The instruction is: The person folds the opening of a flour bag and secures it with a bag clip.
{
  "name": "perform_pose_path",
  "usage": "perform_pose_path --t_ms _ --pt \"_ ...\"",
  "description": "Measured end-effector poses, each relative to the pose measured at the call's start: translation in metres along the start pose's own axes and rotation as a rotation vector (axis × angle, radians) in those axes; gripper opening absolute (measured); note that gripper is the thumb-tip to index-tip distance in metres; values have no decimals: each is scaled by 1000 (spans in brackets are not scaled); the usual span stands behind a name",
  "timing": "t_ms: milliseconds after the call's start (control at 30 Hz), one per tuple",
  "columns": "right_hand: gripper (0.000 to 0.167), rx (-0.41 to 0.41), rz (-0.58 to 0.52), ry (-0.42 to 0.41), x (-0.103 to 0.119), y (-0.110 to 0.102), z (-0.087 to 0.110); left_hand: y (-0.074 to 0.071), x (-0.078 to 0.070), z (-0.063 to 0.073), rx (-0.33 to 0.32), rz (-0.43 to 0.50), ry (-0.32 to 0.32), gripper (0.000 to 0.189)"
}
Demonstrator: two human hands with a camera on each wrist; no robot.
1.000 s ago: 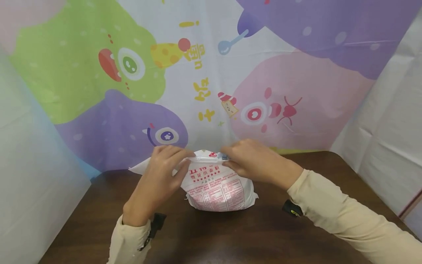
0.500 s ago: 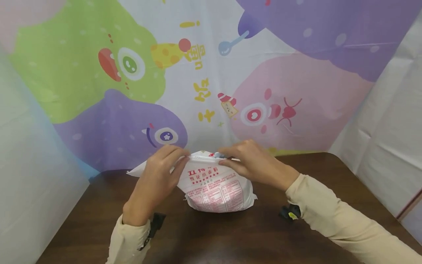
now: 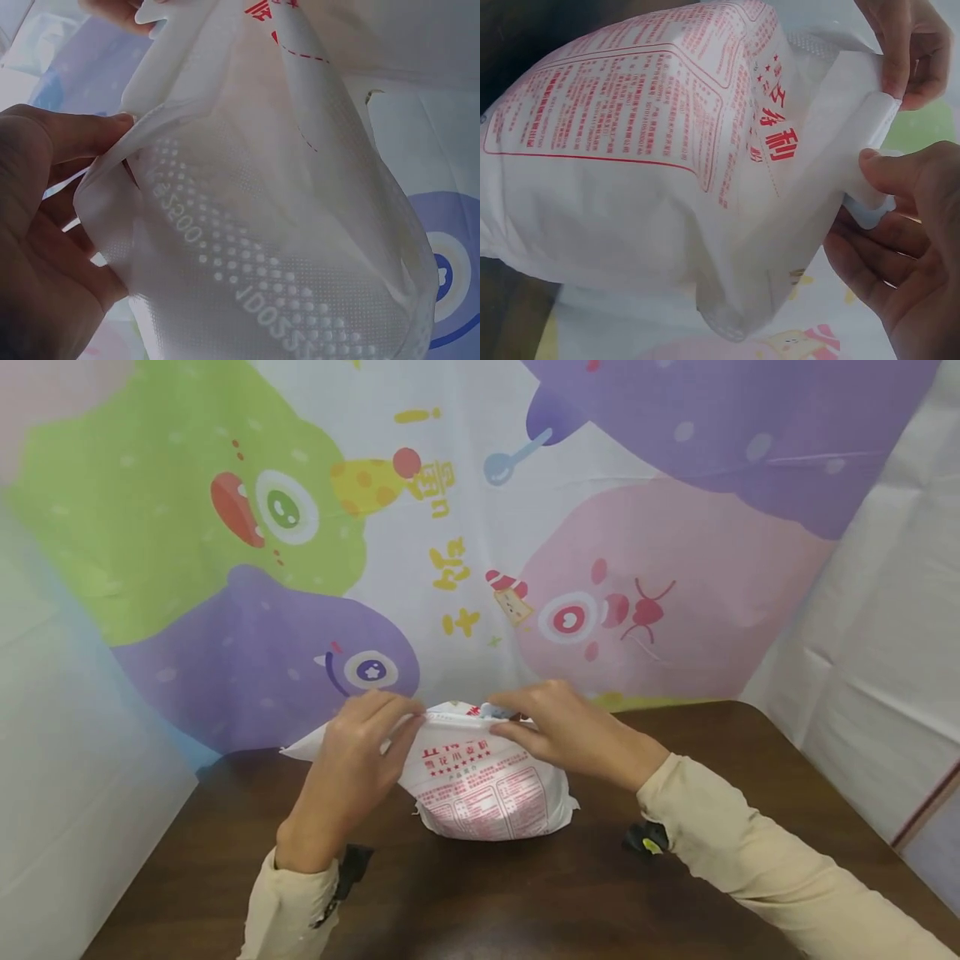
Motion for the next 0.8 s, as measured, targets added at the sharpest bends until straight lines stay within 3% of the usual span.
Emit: perform_pose_path --t_ms 267,467,800 --pt "35 19 -95 66 -11 7 5 -3 1 -1 -48 -38 -21 5" --pt "32 -18 -124 96 -18 6 16 -5 1 -2 -68 -24 -30 8" --pt "35 -52 -191 111 -24 3 11 -17 2 -1 -118 -39 -51 22"
Point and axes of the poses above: each hand's wrist, its own z-axis away from the middle knuckle, its own y-axis out of the palm, x = y × z, the point moved 8 cm from there along -z, towards the middle knuckle, and after that the axes turned 11 degrees about z, right-handed, at the moved point
